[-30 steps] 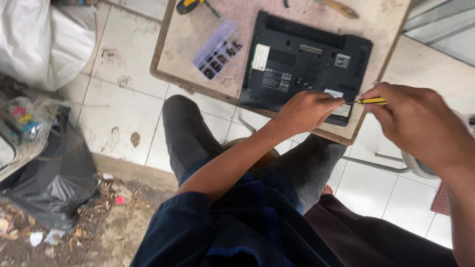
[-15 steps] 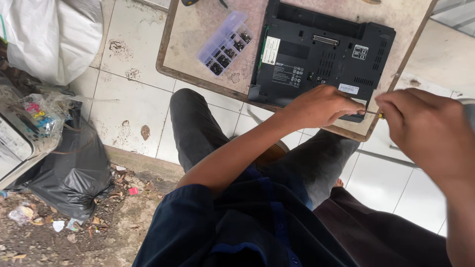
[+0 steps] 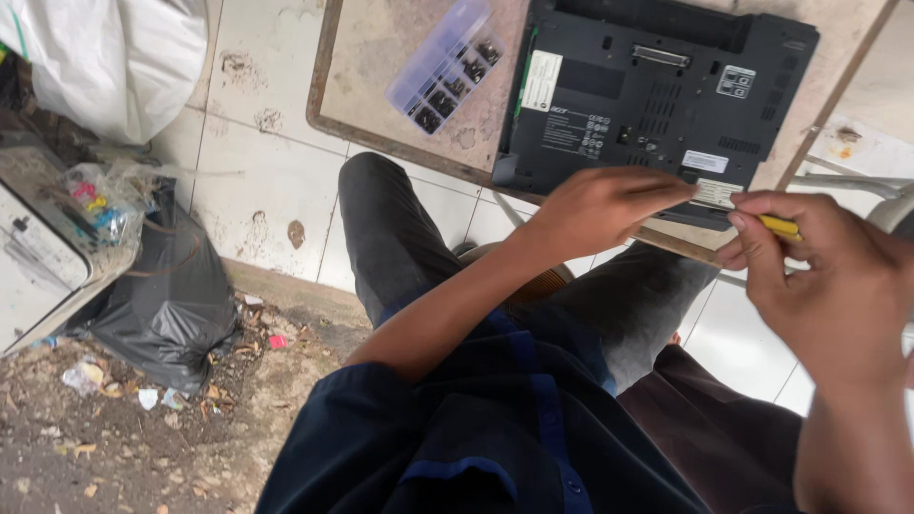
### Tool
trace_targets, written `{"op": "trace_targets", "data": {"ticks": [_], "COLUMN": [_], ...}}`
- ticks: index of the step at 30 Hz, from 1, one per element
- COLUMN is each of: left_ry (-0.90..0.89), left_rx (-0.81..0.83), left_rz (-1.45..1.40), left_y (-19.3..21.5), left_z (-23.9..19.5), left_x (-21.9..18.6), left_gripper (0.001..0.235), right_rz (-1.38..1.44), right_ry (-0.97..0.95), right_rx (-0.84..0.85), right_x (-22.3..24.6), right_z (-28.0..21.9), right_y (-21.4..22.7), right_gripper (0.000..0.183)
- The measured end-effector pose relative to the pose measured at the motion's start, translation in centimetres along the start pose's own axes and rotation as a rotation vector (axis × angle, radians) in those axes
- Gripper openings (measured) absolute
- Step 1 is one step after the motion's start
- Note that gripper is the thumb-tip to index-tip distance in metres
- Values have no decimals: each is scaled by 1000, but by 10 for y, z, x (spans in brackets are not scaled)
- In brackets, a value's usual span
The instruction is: The person uses a screwdriver to remove screws from the back of a black electronic device, likely a monitor or laptop, placed on a table. They place the screws into a small plastic organizer and continue unscrewing various parts of the device's casing.
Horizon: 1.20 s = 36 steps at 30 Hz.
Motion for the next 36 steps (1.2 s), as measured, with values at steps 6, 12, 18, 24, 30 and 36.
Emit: {"op": "trace_targets", "data": {"ticks": [6, 12, 18, 24, 30, 36], "left_ry": [457, 500, 402, 408, 365, 380], "left_rx": [-381, -186, -9, -36, 127, 71], "left_rz": [114, 356, 545, 483, 717, 359], "left_y": [125, 132, 123, 122, 105, 119], "left_z": [-115, -120, -100, -88, -97, -100], "left_x": [49, 77, 79, 85, 86, 102], "left_gripper": [22, 30, 18, 14, 18, 11], "right_rz": [40, 61, 217, 94, 43, 60], "right_ry": [23, -25, -199, -67, -7, -55], "right_rx": [-125, -118, -111, -120, -117, -118], "right_x": [2, 4, -7, -1, 2, -1], "right_z": [-13, -13, -18, -9, -11, -16], "right_y": [-11, -15, -17, -12, -10, -7], "right_gripper": [5, 4, 6, 3, 4, 4]}}
Point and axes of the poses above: each hand's wrist, its own z-axis towards the middle knuckle, its own y-axis out of the back of the hand, x = y × z, the point moved 6 cm from there along z, towards the middle knuckle, and after that the axes turned 8 degrees about z, right-handed, at the moved point
